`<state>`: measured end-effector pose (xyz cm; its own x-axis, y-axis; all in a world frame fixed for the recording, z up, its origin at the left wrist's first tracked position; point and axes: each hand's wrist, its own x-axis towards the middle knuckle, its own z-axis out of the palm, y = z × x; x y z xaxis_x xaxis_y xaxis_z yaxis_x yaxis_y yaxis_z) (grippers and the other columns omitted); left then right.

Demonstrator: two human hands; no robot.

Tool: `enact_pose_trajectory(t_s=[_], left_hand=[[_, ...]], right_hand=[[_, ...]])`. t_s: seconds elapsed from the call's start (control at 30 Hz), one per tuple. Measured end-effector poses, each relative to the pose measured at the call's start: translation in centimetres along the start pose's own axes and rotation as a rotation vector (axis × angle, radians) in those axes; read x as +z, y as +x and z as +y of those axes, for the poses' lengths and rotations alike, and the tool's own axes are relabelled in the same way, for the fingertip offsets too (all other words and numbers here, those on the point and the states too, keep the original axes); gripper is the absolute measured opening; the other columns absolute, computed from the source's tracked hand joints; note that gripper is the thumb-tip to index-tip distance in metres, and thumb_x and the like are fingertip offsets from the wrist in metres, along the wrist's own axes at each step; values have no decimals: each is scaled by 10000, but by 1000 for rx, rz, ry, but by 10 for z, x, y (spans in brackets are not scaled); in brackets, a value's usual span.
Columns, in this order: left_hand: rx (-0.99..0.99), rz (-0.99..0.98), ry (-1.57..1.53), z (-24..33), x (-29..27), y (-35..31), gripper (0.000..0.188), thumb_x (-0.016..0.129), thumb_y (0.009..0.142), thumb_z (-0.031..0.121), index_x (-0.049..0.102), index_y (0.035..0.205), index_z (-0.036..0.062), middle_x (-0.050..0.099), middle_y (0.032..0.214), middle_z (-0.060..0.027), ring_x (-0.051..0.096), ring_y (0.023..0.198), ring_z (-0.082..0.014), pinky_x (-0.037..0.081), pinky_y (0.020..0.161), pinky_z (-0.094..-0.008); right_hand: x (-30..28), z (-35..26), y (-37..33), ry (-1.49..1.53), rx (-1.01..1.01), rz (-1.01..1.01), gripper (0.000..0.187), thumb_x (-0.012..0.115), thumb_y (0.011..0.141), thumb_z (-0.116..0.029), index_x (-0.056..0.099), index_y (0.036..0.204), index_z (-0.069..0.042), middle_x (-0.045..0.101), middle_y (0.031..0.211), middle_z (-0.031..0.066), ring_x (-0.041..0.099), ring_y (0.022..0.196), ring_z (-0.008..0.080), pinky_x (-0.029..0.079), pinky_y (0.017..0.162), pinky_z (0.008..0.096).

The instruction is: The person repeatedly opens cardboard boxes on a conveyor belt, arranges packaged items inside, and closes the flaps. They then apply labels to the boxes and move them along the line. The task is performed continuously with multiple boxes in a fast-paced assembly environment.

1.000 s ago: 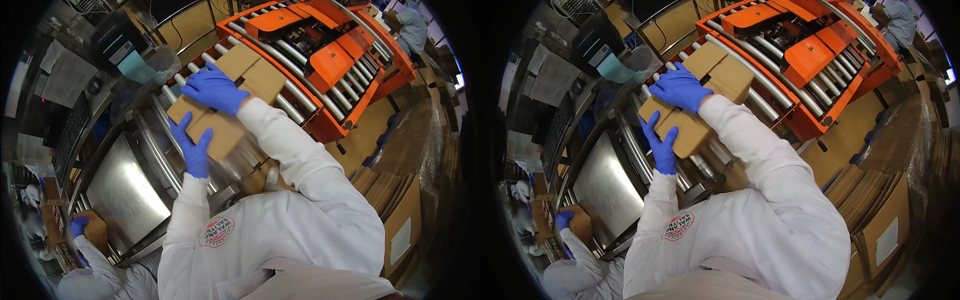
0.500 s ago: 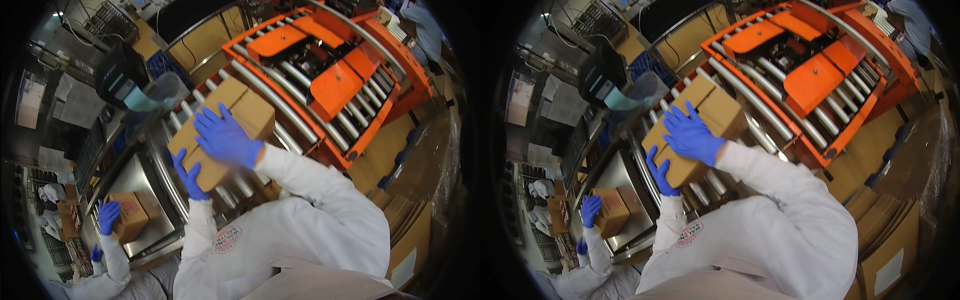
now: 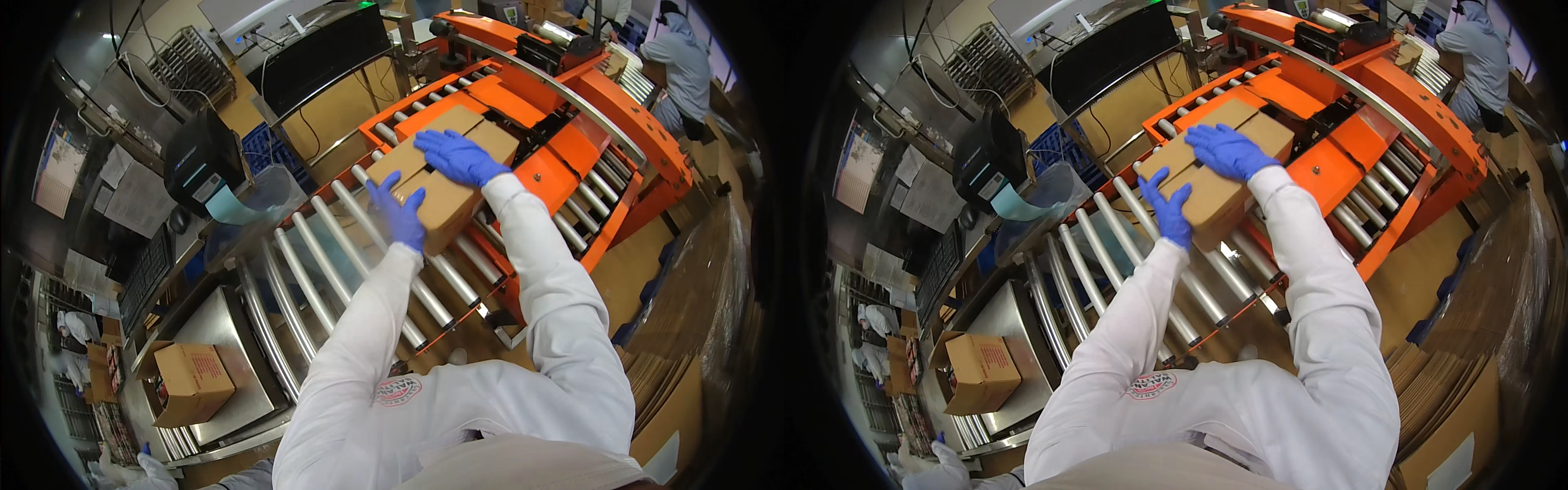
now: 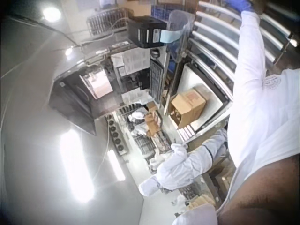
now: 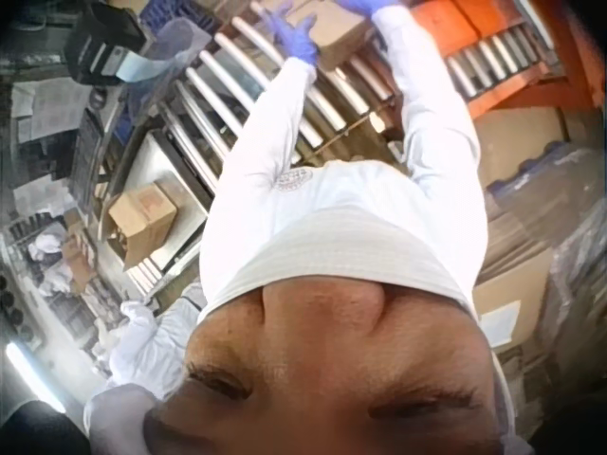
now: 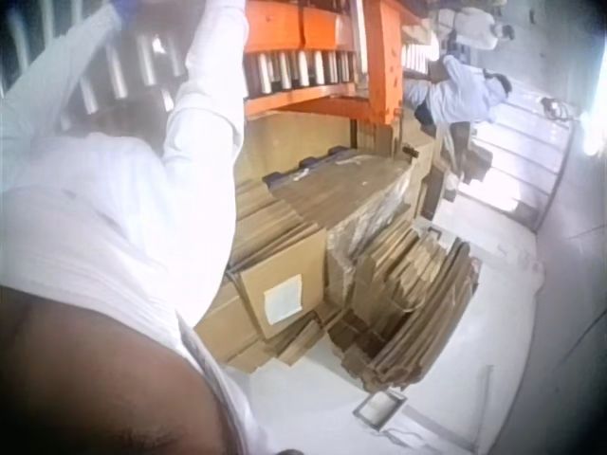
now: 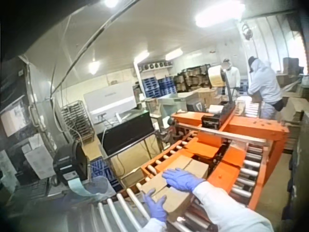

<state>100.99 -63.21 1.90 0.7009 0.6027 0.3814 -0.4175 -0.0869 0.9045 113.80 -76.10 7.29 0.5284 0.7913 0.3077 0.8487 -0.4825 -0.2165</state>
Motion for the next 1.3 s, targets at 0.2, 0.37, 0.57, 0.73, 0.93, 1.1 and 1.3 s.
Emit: enact_pose_trajectory(t_s=[0.2, 0.37, 0.57, 0.73, 0.93, 1.1, 1.3], left_hand=[[-104, -224, -173, -30, 40, 52, 543, 729, 703, 129, 510, 1199, 88, 126, 1481, -247, 176, 1382, -322, 174, 1113, -373], [-337, -602, -2, 19, 10, -23, 707, 579, 875, 131, 188, 1462, 173, 217, 1497, -138, 186, 1390, -284, 196, 1121, -391], [370, -1097, 769, 62, -160, -142, 431, 574, 848, 178, 495, 1271, 166, 432, 1353, -140, 323, 1300, -403, 232, 1105, -494], [78, -394, 1052, 124, -319, -197, 333, 574, 826, 96, 597, 1153, 149, 537, 1216, -140, 409, 1230, -378, 327, 1049, -464], [-6, 122, 1392, 152, -427, -266, 268, 546, 839, 126, 625, 1095, 131, 579, 1143, -125, 442, 1185, -390, 374, 1000, -453], [-88, 58, 1418, 144, -434, -263, 318, 558, 844, 261, 595, 1124, 116, 582, 1127, -93, 476, 1160, -355, 423, 925, -443], [-163, -95, 1246, 178, -428, -249, 410, 577, 846, 364, 587, 1164, 107, 565, 1174, -139, 437, 1209, -372, 410, 974, -445]], right_hand=[[7, -11, 5, -243, 170, 77, 460, 368, 950, -346, 442, 1349, -129, 383, 1437, 90, 319, 1348, 242, 221, 1111, 419], [9, 30, -34, -450, 309, 414, 575, 493, 865, -419, 406, 1380, -180, 267, 1501, 79, 206, 1398, 270, 121, 1096, 547], [-9, 103, -30, -365, 475, 515, 416, 514, 835, -227, 492, 1251, -215, 582, 1129, 70, 576, 1007, 277, 449, 835, 480], [5, 110, -23, -766, 585, 330, 422, 400, 893, -154, 426, 1313, -190, 572, 1147, 68, 595, 973, 249, 487, 756, 403], [34, 21, 35, -764, 1102, 48, 864, 576, 853, -365, -13, 1482, -309, 199, 1497, 172, 202, 1368, 399, 178, 966, 723], [151, -164, 117, -316, -20, 609, 378, 555, 846, -279, 571, 1214, -192, 486, 1255, 129, 416, 1220, 337, 321, 998, 514], [159, -440, 203, -237, -529, 550, 603, 585, 846, -293, 360, 1405, -257, 430, 1332, 151, 395, 1237, 367, 210, 1046, 586]])
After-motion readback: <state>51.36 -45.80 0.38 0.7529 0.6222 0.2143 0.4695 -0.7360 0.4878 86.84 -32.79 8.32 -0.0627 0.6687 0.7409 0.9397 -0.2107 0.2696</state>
